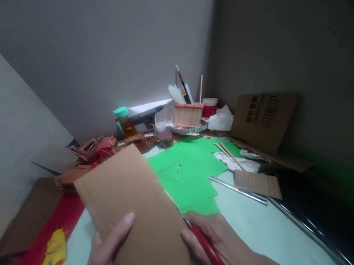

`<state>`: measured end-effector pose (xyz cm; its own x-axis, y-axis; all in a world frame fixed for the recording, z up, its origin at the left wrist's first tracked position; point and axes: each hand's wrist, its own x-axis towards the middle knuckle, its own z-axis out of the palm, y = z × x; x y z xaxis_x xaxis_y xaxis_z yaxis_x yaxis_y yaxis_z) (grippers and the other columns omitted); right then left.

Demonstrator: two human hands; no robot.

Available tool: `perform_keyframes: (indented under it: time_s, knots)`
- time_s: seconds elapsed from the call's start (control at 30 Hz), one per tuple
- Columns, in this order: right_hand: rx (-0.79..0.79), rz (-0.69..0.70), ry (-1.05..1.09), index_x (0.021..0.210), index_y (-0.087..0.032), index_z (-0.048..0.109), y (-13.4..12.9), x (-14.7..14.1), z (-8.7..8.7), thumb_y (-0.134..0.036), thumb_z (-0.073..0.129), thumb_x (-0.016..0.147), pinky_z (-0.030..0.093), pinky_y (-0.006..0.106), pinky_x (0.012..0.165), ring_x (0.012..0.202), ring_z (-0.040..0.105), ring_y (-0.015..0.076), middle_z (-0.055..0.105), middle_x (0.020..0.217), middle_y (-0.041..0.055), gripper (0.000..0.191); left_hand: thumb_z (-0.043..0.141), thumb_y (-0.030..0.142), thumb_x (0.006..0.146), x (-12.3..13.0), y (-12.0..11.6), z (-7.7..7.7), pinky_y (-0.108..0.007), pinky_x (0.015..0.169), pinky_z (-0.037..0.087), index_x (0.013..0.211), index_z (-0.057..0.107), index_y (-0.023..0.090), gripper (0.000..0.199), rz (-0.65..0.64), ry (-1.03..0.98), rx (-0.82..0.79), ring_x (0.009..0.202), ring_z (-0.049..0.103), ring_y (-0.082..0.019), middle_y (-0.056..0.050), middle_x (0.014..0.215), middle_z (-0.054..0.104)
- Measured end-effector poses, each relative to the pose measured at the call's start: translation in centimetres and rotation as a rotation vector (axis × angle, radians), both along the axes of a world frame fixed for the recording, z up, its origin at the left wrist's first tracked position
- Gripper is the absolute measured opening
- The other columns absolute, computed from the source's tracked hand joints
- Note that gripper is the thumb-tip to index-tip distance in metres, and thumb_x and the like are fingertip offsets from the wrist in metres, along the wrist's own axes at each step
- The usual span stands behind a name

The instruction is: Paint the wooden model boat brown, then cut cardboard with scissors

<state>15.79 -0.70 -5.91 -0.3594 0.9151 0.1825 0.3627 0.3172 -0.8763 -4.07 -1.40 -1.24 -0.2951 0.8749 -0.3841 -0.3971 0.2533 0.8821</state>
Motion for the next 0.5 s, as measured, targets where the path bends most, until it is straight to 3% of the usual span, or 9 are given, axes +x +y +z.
perform_keyframes:
  time_s: [0.23, 0.4, 0.5]
  knots:
    - [-0.226, 0.068, 0.066, 0.076, -0.023, 0.044, 0.1, 1.0, 3.6, -0.045, 0.053, 0.084, 0.031, 0.026, 0.052, 0.055, 0.039, 0.0118, 0.046, 0.059, -0.0048, 0.025, 0.091, 0.012, 0.053, -0.2, -0.3, 1.3, -0.045, 0.059, 0.066, 0.133, 0.056, 0.02, 0.088, 0.023, -0.131, -0.042, 0.068, 0.076, -0.036, -0.009, 0.089, 0.081]
    - [-0.357, 0.067, 0.124, 0.081, -0.024, 0.047, -0.1, 1.2, 4.4, -0.028, 0.068, 0.072, 0.031, 0.026, 0.052, 0.058, 0.038, 0.0122, 0.047, 0.065, -0.0061, 0.024, 0.087, 0.008, 0.056, -0.6, -0.2, 1.5, -0.049, 0.066, 0.066, 0.134, 0.054, 0.016, 0.085, 0.015, -0.197, -0.121, 0.071, 0.077, -0.038, -0.011, 0.091, 0.08]
    - [-0.319, 0.086, 0.048, 0.081, -0.024, 0.051, -0.6, 1.2, 4.7, -0.03, 0.072, 0.07, 0.029, 0.025, 0.05, 0.058, 0.038, 0.0118, 0.047, 0.069, -0.0057, 0.024, 0.086, 0.007, 0.056, -0.6, -0.3, 1.3, -0.047, 0.063, 0.066, 0.14, 0.048, 0.018, 0.092, -0.001, -0.199, -0.112, 0.073, 0.077, -0.038, -0.01, 0.082, 0.08]
